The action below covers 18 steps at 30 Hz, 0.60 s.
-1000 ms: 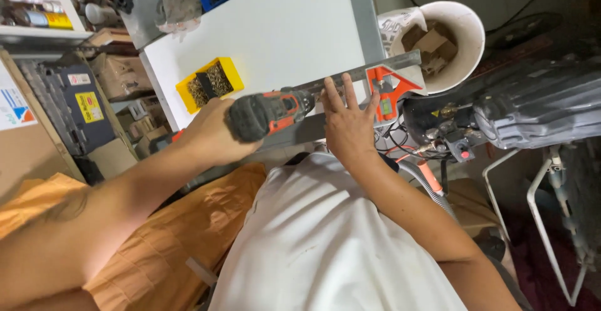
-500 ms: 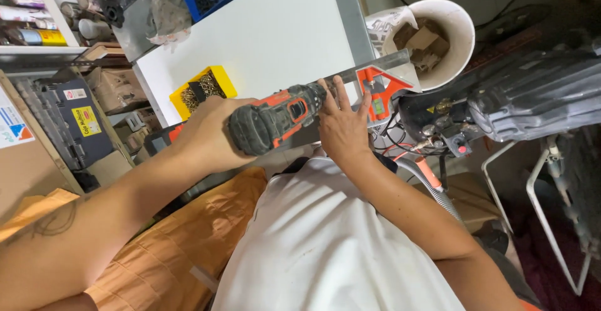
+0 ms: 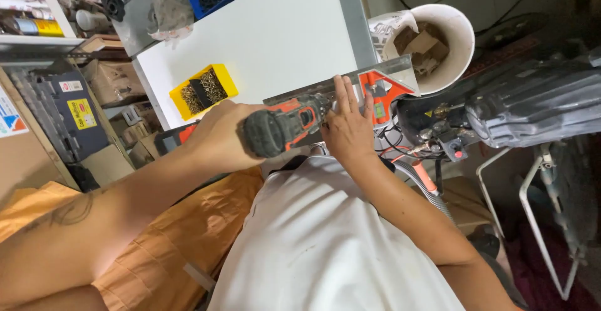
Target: Installing metal hinges onto a white wooden board using a power drill, screws, and a square for alignment.
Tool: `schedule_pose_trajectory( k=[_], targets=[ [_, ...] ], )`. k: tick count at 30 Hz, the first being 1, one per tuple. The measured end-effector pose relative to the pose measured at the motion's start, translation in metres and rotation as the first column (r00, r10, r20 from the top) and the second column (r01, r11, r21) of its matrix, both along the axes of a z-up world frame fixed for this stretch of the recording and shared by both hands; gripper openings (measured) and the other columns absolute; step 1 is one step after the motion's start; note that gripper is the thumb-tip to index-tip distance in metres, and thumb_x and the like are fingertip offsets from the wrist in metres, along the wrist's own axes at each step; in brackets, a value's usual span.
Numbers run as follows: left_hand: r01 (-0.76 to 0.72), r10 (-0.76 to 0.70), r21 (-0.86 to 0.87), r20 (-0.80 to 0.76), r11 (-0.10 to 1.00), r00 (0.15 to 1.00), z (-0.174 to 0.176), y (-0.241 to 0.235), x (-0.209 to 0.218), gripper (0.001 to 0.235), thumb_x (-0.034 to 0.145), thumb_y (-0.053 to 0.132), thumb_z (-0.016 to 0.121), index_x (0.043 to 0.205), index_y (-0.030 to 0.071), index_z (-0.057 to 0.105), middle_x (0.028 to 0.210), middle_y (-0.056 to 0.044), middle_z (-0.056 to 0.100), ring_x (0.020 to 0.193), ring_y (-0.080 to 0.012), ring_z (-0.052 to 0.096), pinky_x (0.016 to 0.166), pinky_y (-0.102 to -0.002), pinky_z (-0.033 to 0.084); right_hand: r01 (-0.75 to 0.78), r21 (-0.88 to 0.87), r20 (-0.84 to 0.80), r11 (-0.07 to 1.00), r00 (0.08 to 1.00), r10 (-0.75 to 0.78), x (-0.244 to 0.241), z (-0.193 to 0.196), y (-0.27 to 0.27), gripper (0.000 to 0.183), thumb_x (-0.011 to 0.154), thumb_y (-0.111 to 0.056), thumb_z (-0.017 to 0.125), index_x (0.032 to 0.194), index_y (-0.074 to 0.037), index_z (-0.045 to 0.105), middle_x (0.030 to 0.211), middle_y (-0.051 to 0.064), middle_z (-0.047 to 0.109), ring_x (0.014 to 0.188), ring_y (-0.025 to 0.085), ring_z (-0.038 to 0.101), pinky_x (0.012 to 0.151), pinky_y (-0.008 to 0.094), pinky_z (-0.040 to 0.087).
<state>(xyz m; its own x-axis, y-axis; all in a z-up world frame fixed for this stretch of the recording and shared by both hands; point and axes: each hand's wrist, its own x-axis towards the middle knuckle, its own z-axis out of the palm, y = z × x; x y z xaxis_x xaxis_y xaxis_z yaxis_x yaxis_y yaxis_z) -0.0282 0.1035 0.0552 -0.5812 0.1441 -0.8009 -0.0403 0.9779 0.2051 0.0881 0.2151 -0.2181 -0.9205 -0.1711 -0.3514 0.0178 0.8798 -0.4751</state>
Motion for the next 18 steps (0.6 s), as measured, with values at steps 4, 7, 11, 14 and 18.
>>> schedule_pose_trajectory(
  k=[4, 7, 11, 14, 18],
  targets=[
    [0.044, -0.043, -0.03, 0.039, 0.999, 0.998, 0.005, 0.009, -0.004, 0.026, 0.075, 0.01, 0.073, 0.101, 0.011, 0.08, 0.081, -0.018, 0.078, 0.081, -0.0373, 0.077, 0.08, -0.044, 0.057, -0.004, 0.054, -0.016, 0.999, 1.0, 0.005, 0.002, -0.014, -0.001, 0.031, 0.087, -0.032, 0.076, 0.11, -0.013, 0.083, 0.18, 0.012, 0.011, 0.165, 0.028, 0.012, 0.125, 0.062, 0.016],
    [0.049, -0.048, -0.016, 0.026, 0.999, 0.998, -0.001, 0.004, -0.002, 0.029, 0.074, 0.01, 0.073, 0.102, 0.011, 0.08, 0.08, -0.017, 0.078, 0.081, -0.0384, 0.077, 0.08, -0.044, 0.057, -0.026, 0.064, 0.005, 0.998, 1.0, 0.025, 0.0, -0.015, 0.003, 0.03, 0.085, -0.029, 0.075, 0.109, -0.012, 0.083, 0.18, 0.012, 0.01, 0.165, 0.028, 0.013, 0.125, 0.062, 0.018],
    [0.066, -0.066, -0.003, 0.015, 0.998, 0.998, -0.007, -0.001, -0.001, 0.031, 0.073, 0.01, 0.074, 0.103, 0.011, 0.081, 0.081, -0.018, 0.078, 0.082, -0.0384, 0.077, 0.08, -0.044, 0.058, -0.019, 0.071, 0.005, 0.997, 1.0, 0.019, -0.002, -0.002, 0.003, 0.031, 0.084, -0.031, 0.071, 0.106, -0.013, 0.083, 0.18, 0.011, 0.011, 0.165, 0.026, 0.012, 0.125, 0.06, 0.017],
    [0.114, -0.114, 0.012, -0.004, 0.993, 0.994, -0.016, -0.006, 0.0, 0.034, 0.071, 0.011, 0.072, 0.104, 0.01, 0.08, 0.081, -0.019, 0.078, 0.082, -0.0411, 0.078, 0.079, -0.047, 0.058, -0.027, 0.088, -0.005, 0.996, 1.0, 0.027, -0.002, 0.0, 0.004, 0.03, 0.083, -0.032, 0.072, 0.103, -0.013, 0.084, 0.18, 0.011, 0.013, 0.165, 0.027, 0.012, 0.124, 0.059, 0.017],
    [0.112, -0.112, 0.011, -0.011, 0.994, 0.994, -0.016, -0.007, 0.0, 0.033, 0.069, 0.012, 0.073, 0.101, 0.013, 0.081, 0.078, -0.015, 0.079, 0.081, -0.0396, 0.078, 0.08, -0.045, 0.059, -0.028, 0.092, -0.013, 0.995, 0.999, 0.029, -0.001, -0.002, 0.003, 0.031, 0.083, -0.031, 0.072, 0.105, -0.012, 0.084, 0.18, 0.011, 0.015, 0.165, 0.027, 0.012, 0.123, 0.06, 0.018]
  ],
)
